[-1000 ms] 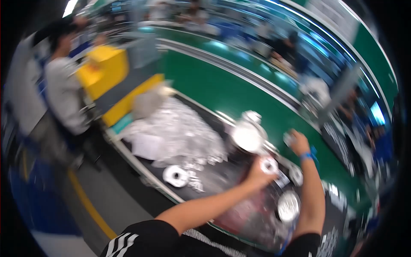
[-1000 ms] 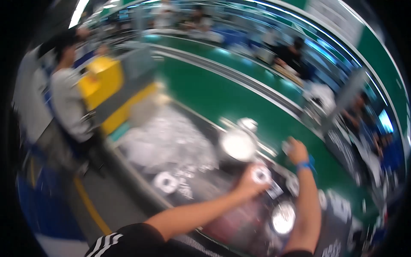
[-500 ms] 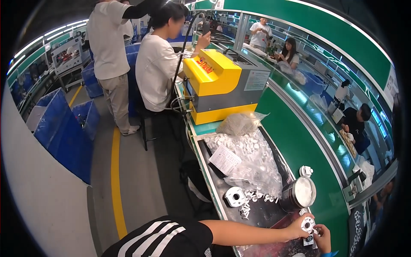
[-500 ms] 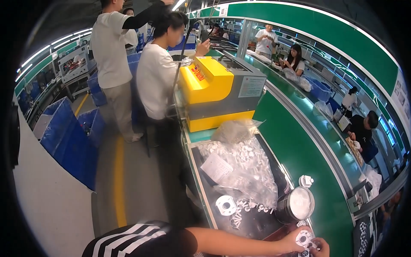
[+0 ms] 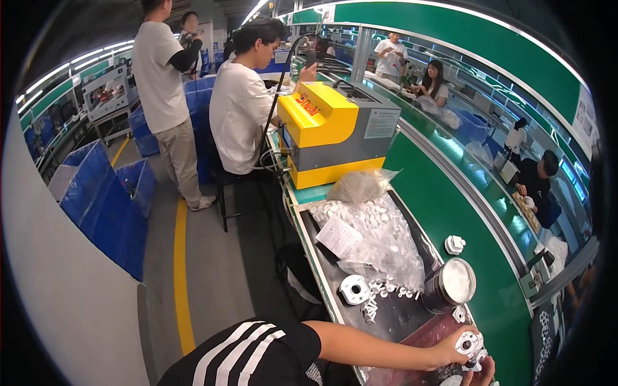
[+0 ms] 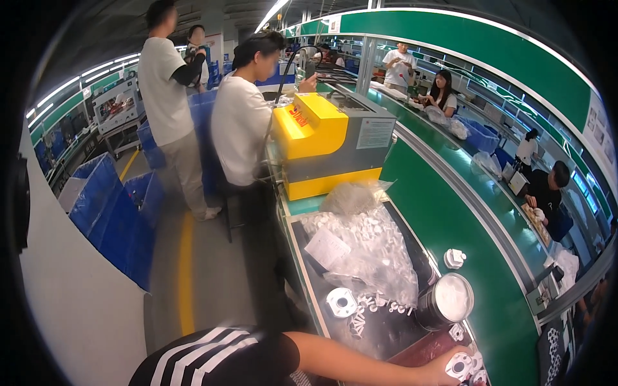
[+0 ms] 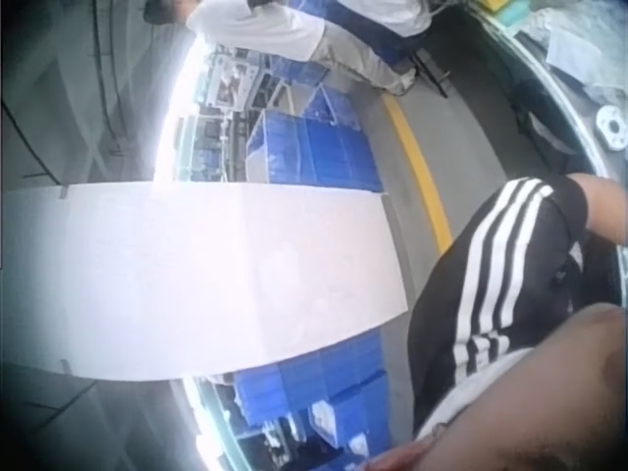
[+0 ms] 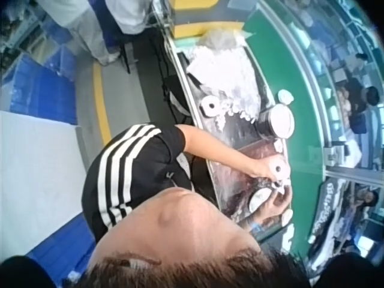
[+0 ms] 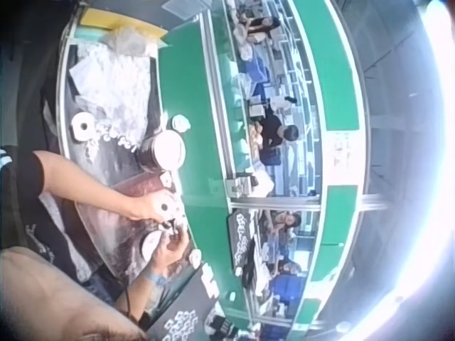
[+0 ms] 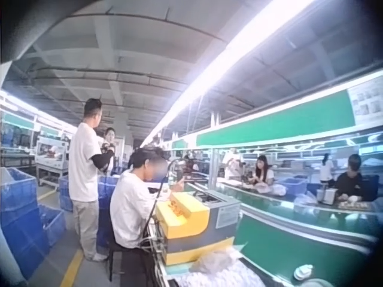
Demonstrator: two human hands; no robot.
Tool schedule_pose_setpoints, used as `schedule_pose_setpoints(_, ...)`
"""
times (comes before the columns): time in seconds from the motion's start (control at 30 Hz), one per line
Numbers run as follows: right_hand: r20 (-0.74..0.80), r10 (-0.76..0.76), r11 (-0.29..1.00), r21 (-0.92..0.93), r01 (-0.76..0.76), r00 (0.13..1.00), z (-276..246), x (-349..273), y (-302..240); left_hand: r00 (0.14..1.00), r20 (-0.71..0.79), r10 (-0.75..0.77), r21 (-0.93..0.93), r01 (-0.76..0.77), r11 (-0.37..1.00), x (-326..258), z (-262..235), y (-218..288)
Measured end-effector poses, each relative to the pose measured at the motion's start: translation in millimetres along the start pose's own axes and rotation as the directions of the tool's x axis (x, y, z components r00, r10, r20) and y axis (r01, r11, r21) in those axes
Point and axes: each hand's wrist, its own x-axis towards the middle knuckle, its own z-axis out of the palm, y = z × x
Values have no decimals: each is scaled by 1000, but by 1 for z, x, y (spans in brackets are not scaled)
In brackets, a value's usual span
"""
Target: Assembling white plastic rings and gray circular components for lighting fixtures on a factory assembly line.
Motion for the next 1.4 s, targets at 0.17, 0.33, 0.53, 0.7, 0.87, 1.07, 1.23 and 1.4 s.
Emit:
schedule_pose_setpoints(0.17,-108,-42,996,75,50,993,11,-9,3,976,-68,-208,-43,206,978,-10,0,16)
schedule_pose_setpoints(0.33,-127,-165,984,-90,154,978,22,-13,-3,975,-145,-167,-41,163,986,-12,-3,-5)
schedule_pose_setpoints(0.53,-20,-310,861,-431,272,951,22,-11,-11,965,-170,-199,-82,187,979,-14,-5,-11)
schedule_pose_setpoints(0.7,-237,-19,991,124,50,971,24,-17,17,937,-100,-335,-139,320,937,-15,-4,-9)
schedule_pose_setpoints(0.87,-126,193,960,230,-161,973,11,-22,31,915,-52,-400,-194,383,903,-21,-2,-1)
schedule_pose_setpoints(1.07,-50,222,927,321,-195,974,6,-27,34,916,-12,-402,-184,393,901,-28,-1,7)
schedule_pose_setpoints(1.23,-202,156,874,485,-40,967,-10,-28,58,901,-24,-432,23,433,901,-19,8,19)
schedule_pose_setpoints(1.4,-38,379,564,802,-198,925,3,-11,54,891,-60,-450,54,454,890,-2,-16,37)
